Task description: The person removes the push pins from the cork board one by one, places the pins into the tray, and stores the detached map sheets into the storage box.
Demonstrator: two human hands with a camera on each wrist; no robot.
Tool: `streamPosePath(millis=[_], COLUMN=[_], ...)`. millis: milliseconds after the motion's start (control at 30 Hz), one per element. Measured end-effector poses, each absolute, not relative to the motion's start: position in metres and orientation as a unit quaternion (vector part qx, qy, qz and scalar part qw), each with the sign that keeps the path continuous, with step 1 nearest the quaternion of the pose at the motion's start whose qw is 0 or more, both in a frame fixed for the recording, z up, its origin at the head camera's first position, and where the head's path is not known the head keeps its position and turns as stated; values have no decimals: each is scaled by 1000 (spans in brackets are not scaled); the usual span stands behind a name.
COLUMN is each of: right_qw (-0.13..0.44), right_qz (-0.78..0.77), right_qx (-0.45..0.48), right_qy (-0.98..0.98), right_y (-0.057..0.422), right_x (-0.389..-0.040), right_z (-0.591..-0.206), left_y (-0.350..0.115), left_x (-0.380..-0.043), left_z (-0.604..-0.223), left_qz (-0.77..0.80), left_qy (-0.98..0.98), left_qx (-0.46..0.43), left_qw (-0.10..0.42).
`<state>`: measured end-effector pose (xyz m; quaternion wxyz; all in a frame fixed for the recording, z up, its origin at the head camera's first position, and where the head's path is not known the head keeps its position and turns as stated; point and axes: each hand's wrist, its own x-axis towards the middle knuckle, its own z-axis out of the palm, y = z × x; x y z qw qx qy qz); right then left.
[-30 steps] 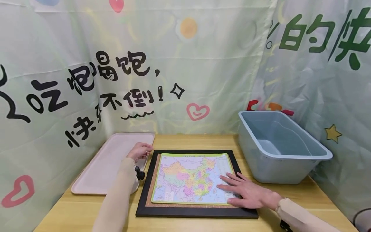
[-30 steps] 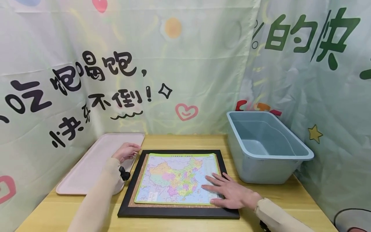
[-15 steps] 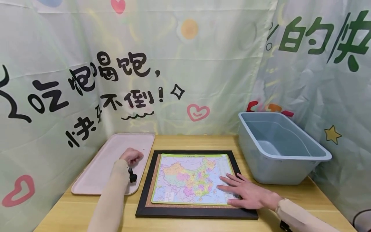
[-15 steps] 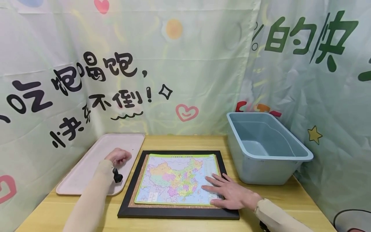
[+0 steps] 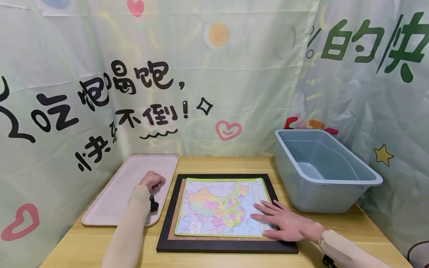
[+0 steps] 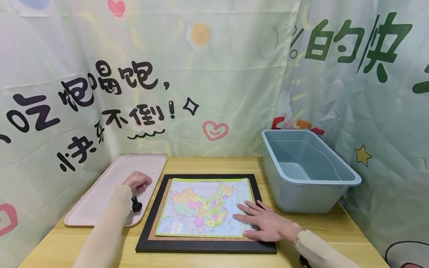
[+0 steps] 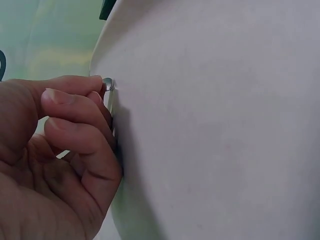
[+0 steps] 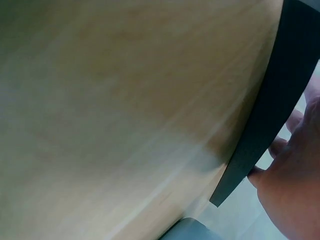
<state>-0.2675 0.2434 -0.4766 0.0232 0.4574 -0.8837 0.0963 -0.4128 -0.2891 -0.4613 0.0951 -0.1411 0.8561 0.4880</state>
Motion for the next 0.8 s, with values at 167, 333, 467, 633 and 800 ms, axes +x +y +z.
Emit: streamPosePath(millis=[167, 333, 467, 633, 800], right_qw=[13, 7, 12, 5, 28], right_qz=[101, 105, 109, 126, 136], right_qx=[452, 444, 439, 428, 411], right_qy=[-886, -890, -892, -895, -901], right_y=[243, 241, 238, 233, 230], right_x=[-266, -264, -266, -266, -266], right_z=[-473, -469, -464, -459, -457], left_y=[-288, -288, -287, -288, -284], left_x=[-410, -407, -407, -409, -410], left_z=[-461, -460, -458, -459, -458], left_qz=[491, 492, 499, 494, 486], left_qy=[853, 852, 850, 856, 864], left_qx=[-148, -149, -141, -137, -124], left_qw=[102, 101, 92, 65, 35])
